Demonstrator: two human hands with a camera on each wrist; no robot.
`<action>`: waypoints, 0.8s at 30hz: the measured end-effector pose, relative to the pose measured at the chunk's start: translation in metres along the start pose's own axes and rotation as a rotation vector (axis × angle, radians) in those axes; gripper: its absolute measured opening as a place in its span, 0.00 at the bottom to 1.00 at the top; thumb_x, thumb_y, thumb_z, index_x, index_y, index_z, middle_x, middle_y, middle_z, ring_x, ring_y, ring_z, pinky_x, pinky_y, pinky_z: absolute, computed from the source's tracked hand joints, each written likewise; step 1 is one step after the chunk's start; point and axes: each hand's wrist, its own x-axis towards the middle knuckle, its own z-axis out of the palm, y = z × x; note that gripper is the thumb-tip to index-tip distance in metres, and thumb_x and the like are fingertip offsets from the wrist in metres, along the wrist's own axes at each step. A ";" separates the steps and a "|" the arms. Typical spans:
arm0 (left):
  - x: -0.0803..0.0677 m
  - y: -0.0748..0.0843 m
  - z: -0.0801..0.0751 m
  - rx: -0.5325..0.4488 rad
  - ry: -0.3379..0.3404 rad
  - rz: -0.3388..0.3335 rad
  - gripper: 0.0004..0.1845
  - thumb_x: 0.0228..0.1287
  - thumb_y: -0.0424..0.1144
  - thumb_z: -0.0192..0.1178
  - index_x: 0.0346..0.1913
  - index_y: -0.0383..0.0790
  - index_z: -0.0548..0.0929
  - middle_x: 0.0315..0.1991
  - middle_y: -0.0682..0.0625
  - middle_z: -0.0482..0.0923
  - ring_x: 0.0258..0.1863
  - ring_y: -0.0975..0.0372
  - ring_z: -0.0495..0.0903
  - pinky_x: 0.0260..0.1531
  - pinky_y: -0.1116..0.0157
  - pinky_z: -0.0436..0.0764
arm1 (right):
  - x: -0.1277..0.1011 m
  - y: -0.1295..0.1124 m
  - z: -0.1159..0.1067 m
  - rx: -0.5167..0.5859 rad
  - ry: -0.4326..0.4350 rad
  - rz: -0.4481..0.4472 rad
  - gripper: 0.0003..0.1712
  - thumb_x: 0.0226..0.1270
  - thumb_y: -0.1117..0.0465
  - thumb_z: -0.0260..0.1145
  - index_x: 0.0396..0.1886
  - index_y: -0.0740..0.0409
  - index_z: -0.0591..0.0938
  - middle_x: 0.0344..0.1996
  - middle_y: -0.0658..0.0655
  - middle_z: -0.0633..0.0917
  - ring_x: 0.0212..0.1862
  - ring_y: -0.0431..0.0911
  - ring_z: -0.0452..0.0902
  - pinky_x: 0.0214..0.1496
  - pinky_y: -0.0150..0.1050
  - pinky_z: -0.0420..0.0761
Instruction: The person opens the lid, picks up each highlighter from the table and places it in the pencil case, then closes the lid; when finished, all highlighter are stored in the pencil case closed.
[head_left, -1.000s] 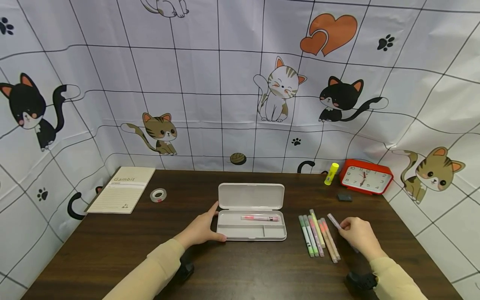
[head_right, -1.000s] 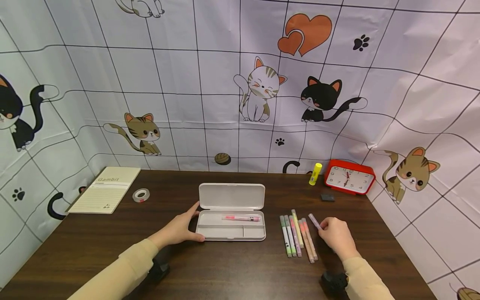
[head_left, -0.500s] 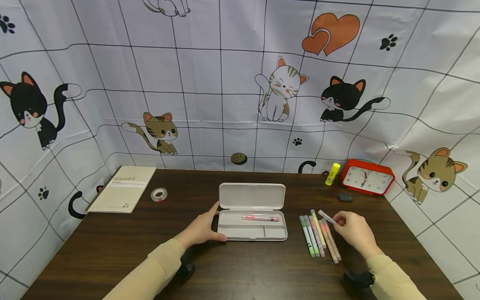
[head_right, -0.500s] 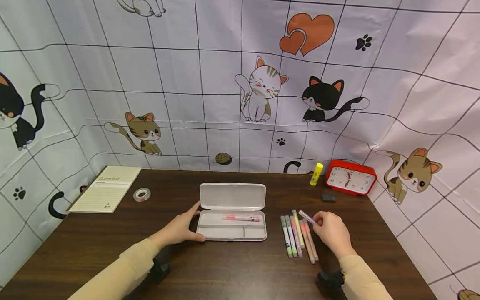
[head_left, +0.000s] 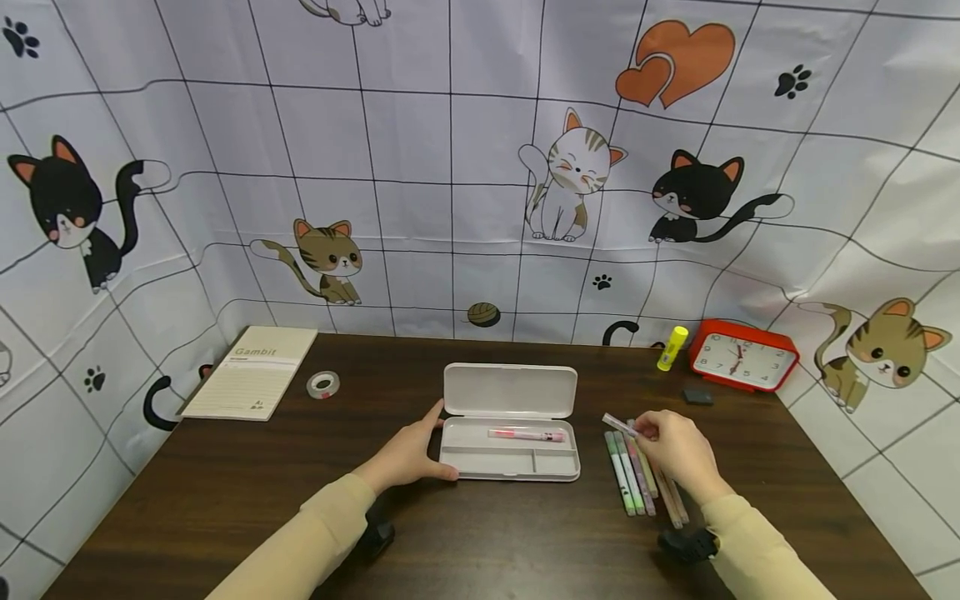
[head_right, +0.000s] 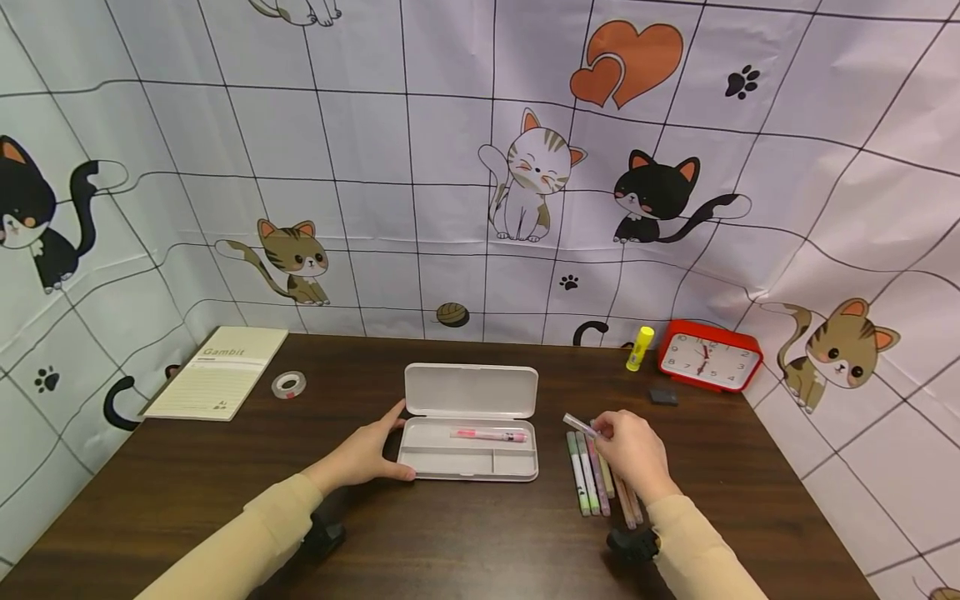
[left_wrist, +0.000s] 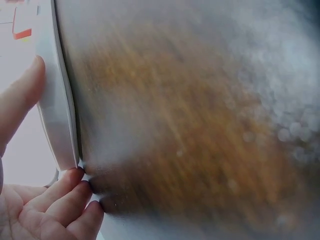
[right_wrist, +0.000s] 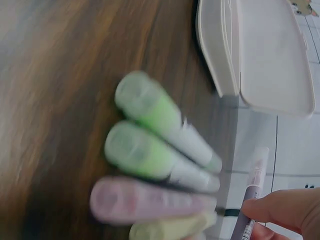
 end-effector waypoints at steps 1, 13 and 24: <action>0.000 0.000 0.000 0.001 0.000 0.000 0.63 0.42 0.49 0.77 0.74 0.30 0.47 0.63 0.38 0.70 0.63 0.45 0.68 0.61 0.47 0.66 | 0.001 -0.002 0.001 -0.001 0.000 -0.006 0.06 0.56 0.65 0.67 0.35 0.59 0.85 0.28 0.53 0.82 0.29 0.45 0.73 0.27 0.41 0.75; 0.001 -0.002 0.001 0.004 -0.004 0.003 0.63 0.42 0.50 0.77 0.74 0.31 0.47 0.63 0.38 0.70 0.63 0.46 0.69 0.61 0.47 0.67 | 0.010 -0.032 0.015 -0.017 0.013 -0.094 0.04 0.56 0.64 0.69 0.33 0.55 0.86 0.29 0.52 0.80 0.30 0.44 0.73 0.29 0.40 0.75; 0.001 -0.003 0.001 0.004 -0.003 0.002 0.63 0.42 0.50 0.77 0.74 0.31 0.47 0.63 0.38 0.70 0.62 0.46 0.69 0.60 0.48 0.67 | 0.016 -0.054 0.029 -0.020 0.013 -0.181 0.04 0.54 0.65 0.71 0.31 0.54 0.86 0.26 0.49 0.79 0.30 0.43 0.72 0.31 0.40 0.75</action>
